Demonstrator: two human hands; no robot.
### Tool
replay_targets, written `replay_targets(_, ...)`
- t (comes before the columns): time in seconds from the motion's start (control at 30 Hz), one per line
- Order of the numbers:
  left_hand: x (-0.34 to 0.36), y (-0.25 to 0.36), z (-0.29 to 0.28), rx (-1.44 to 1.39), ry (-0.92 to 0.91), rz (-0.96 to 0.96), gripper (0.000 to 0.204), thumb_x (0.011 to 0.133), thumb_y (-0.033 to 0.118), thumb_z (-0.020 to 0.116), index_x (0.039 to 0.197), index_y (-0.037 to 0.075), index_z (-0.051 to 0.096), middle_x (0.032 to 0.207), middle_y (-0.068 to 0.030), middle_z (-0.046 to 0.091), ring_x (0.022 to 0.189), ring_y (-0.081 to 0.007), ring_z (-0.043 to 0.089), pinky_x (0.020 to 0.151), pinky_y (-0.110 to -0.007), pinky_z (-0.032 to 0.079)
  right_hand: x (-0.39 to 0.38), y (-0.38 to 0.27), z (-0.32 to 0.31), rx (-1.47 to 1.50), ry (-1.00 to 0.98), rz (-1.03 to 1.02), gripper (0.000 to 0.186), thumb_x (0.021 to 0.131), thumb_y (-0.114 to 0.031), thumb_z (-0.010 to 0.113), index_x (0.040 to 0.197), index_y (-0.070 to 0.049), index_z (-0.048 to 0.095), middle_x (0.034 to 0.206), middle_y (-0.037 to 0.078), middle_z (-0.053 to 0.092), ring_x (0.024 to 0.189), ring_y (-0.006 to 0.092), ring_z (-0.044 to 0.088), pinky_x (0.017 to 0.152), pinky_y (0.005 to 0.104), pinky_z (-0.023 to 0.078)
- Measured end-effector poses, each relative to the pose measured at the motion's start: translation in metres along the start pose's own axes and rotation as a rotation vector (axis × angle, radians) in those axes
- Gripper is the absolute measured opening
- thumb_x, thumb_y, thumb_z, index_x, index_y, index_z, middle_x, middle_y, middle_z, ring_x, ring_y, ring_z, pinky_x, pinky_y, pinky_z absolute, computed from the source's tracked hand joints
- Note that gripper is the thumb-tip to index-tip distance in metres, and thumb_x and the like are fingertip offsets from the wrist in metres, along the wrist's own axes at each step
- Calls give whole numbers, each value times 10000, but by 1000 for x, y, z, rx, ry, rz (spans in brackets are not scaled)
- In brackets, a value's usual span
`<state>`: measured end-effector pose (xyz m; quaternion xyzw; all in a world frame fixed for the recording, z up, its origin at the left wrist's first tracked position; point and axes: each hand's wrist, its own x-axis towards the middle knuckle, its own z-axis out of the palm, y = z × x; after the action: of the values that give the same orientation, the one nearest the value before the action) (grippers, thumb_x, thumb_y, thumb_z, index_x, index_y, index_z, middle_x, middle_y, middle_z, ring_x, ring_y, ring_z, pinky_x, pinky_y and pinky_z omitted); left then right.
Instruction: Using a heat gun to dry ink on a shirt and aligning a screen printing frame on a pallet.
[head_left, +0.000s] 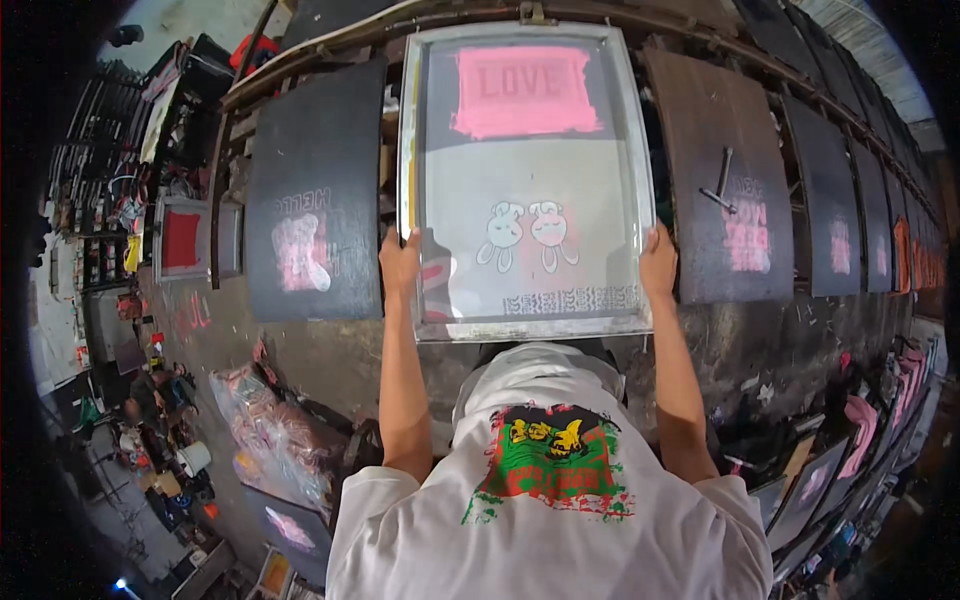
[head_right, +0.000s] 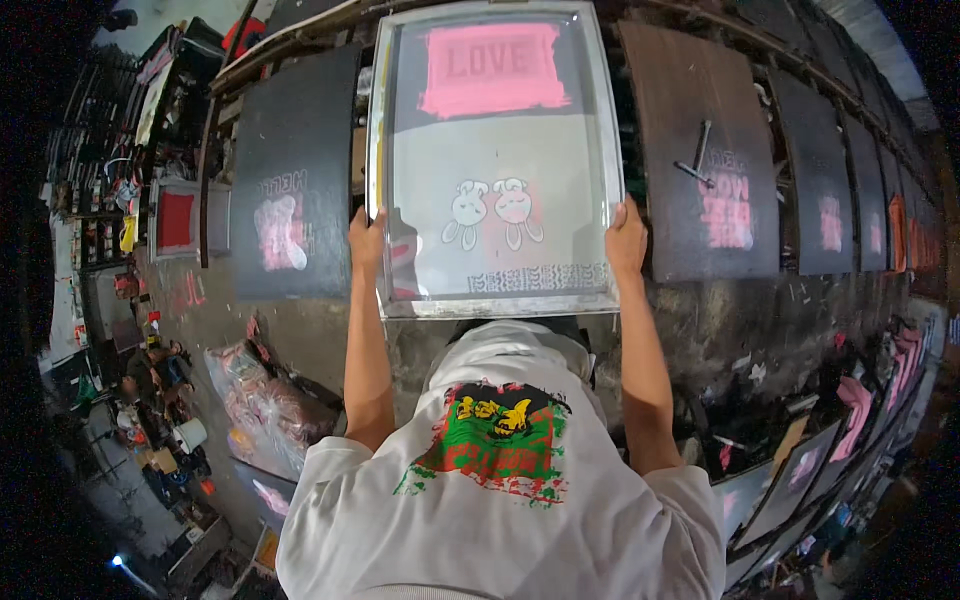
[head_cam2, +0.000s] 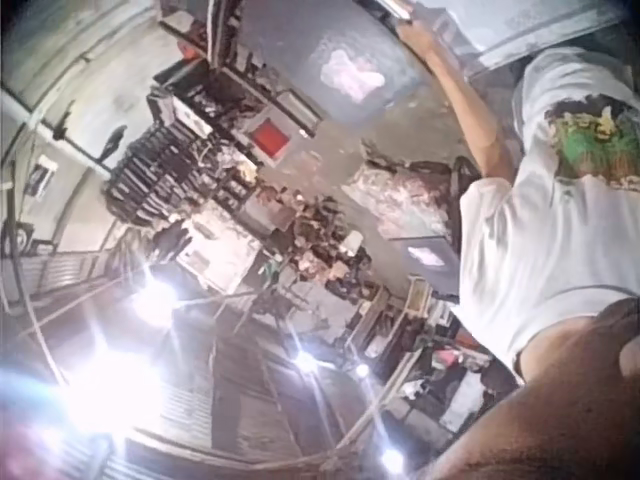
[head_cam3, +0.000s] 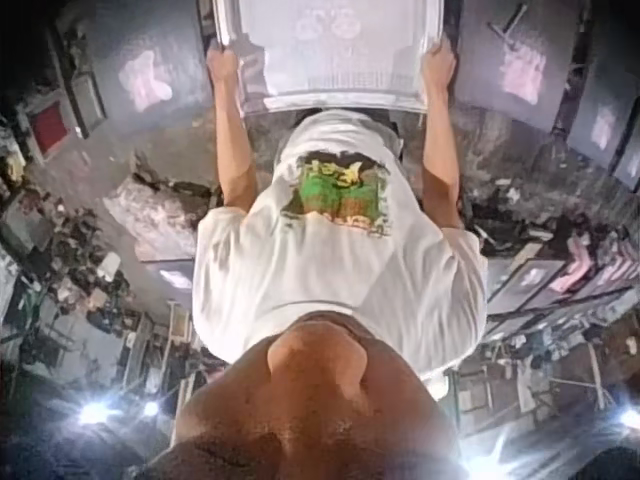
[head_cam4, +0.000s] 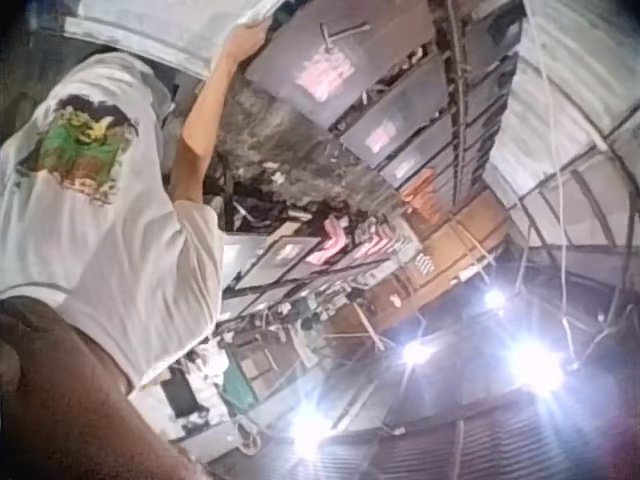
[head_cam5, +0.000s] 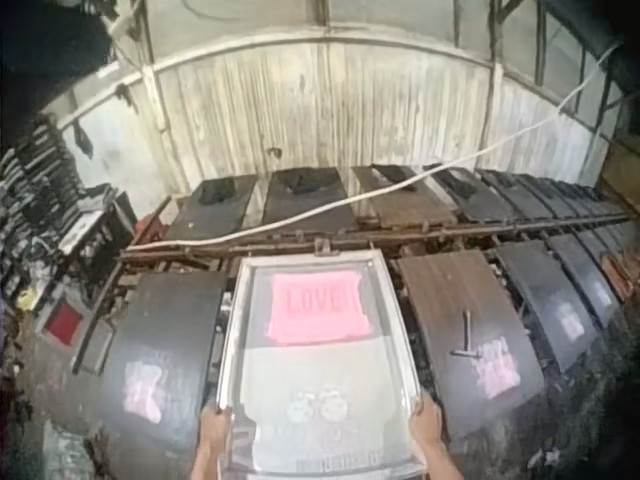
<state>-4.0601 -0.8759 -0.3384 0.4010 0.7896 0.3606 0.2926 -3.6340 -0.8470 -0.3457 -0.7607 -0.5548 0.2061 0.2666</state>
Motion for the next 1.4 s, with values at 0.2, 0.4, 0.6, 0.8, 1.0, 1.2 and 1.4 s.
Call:
replay_targets(0.2,-4,-1,-5,-250,-82,-58,251,909,202,642,1022,-20,614,787,-43,586,729,-129,517,671,-285,429,21,-14,7,-92,-44,-1,376,1020,-332,365,1057,2,533,949,321,618,913,532,557,769,569,437)
replay_targets(0.4,1,5,-8,-181,-110,-34,373,911,274,663,1124,-24,597,875,-32,602,808,-122,523,737,-282,440,24,-25,3,-85,-128,72,436,1020,-361,370,1051,44,529,938,321,615,920,526,557,766,551,439)
replay_targets(0.6,-1,11,2,54,-14,94,496,940,318,605,1254,-57,522,1052,-205,654,945,-266,621,848,-356,468,26,-30,11,-188,-83,85,471,1009,-390,394,1056,56,539,852,328,621,858,531,580,745,557,443)
replay_targets(0.8,-2,26,13,125,53,9,449,944,335,608,1138,-67,562,846,-134,643,765,-191,561,719,-334,471,30,-17,15,-223,-52,88,514,1005,-391,408,1107,91,554,874,339,624,861,515,597,735,531,463)
replay_targets(1.0,-2,22,11,34,45,-52,364,959,269,607,1144,-42,568,859,-23,571,728,-87,458,613,-248,398,27,-24,17,-114,3,55,510,1019,-412,387,1039,62,574,814,270,587,730,436,532,687,469,430)
replay_targets(1.2,-1,17,12,1,93,-31,396,943,212,635,1245,-26,539,1009,-33,605,864,-101,509,756,-233,417,29,-22,12,-55,-72,115,481,1022,-402,413,1089,45,576,731,151,523,656,249,454,628,378,400)
replay_targets(1.4,-13,8,-5,-249,191,194,459,915,126,635,1322,-17,480,1146,-101,584,1027,-166,547,937,-278,401,14,-8,-1,363,75,-93,453,997,-313,526,1294,27,493,1069,48,574,920,119,505,809,280,428)
